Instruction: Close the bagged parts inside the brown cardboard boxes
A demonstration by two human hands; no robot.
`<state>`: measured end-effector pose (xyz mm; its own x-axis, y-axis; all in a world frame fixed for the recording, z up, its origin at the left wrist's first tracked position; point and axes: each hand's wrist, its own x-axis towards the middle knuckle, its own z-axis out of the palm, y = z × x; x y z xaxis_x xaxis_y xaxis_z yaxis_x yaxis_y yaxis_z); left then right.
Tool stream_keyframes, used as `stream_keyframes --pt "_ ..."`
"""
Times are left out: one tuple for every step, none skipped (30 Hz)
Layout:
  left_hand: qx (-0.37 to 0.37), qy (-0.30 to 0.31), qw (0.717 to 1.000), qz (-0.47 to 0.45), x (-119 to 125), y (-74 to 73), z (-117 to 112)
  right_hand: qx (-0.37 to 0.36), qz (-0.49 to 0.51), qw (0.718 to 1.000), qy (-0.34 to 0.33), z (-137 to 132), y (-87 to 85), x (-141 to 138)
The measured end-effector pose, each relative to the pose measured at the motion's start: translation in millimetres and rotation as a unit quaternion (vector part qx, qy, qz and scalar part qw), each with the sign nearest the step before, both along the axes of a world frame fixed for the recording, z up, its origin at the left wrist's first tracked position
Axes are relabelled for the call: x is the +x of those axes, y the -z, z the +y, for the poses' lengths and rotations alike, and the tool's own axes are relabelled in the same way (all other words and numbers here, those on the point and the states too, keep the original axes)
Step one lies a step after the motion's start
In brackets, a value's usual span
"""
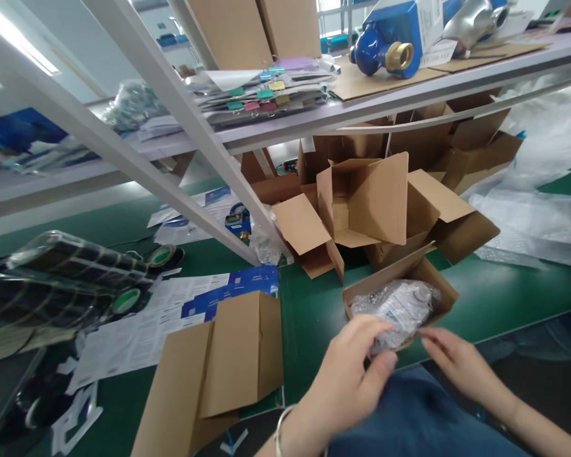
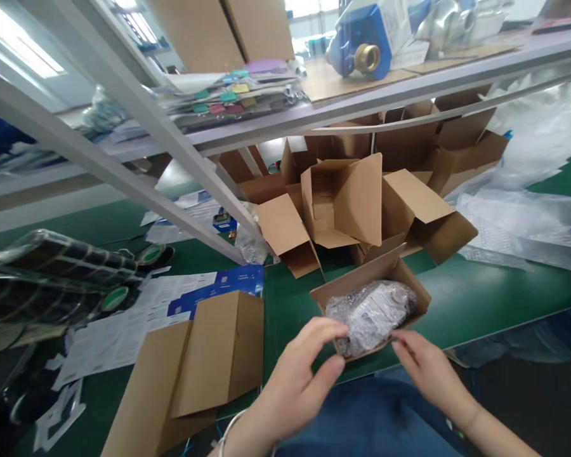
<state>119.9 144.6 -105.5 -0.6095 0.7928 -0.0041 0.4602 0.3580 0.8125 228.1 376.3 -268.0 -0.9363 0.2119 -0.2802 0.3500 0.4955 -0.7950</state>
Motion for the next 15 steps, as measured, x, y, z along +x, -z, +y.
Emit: stream_keyframes --pt "-0.043 -0.045 0.998 0.020 -3 17.9 7 0.089 0.048 0.995 -0.001 13 -2.8 -4" --pt "-0.085 -0.062 0.993 0.051 -2 35.3 16 0.165 0.089 0.982 -0.002 24 -4.3 -12" --pt "-0.121 -0.058 0.987 0.091 0 51.2 25 0.226 0.117 0.967 -0.014 33 -4.3 -21" --pt "-0.156 -0.046 0.977 0.137 4 65.0 35 0.274 0.133 0.951 -0.043 39 -3.0 -33" --pt "-0.190 -0.032 0.964 0.183 7 76.6 46 0.312 0.139 0.936 -0.082 43 -0.6 -45" --pt "-0.234 -0.024 0.947 0.220 10 86.2 58 0.342 0.136 0.922 -0.123 45 2.4 -57" --pt "-0.287 -0.022 0.927 0.242 11 94.2 69 0.367 0.125 0.907 -0.162 45 5.4 -68" --pt "-0.342 -0.025 0.906 0.247 10 101.1 80 0.390 0.108 0.894 -0.194 45 8.0 -77" --pt "-0.394 -0.032 0.888 0.236 7 107.4 91 0.413 0.088 0.880 -0.217 44 9.8 -84" --pt "-0.437 -0.038 0.873 0.215 4 113.4 101 0.437 0.068 0.867 -0.229 43 10.5 -88" --pt "-0.465 -0.043 0.863 0.191 -1 119.2 111 0.462 0.053 0.854 -0.233 41 10.2 -89" --pt "-0.477 -0.045 0.861 0.170 -5 124.5 120 0.484 0.043 0.842 -0.234 40 9.2 -89" --pt "-0.476 -0.042 0.864 0.156 -9 129.2 127 0.503 0.039 0.831 -0.233 38 7.8 -86" --pt "-0.474 -0.034 0.868 0.145 -13 133.1 134 0.518 0.041 0.823 -0.230 37 6.2 -82" --pt "-0.470 -0.022 0.872 0.135 -16 135.9 139 0.528 0.045 0.818 -0.224 36 4.7 -78"
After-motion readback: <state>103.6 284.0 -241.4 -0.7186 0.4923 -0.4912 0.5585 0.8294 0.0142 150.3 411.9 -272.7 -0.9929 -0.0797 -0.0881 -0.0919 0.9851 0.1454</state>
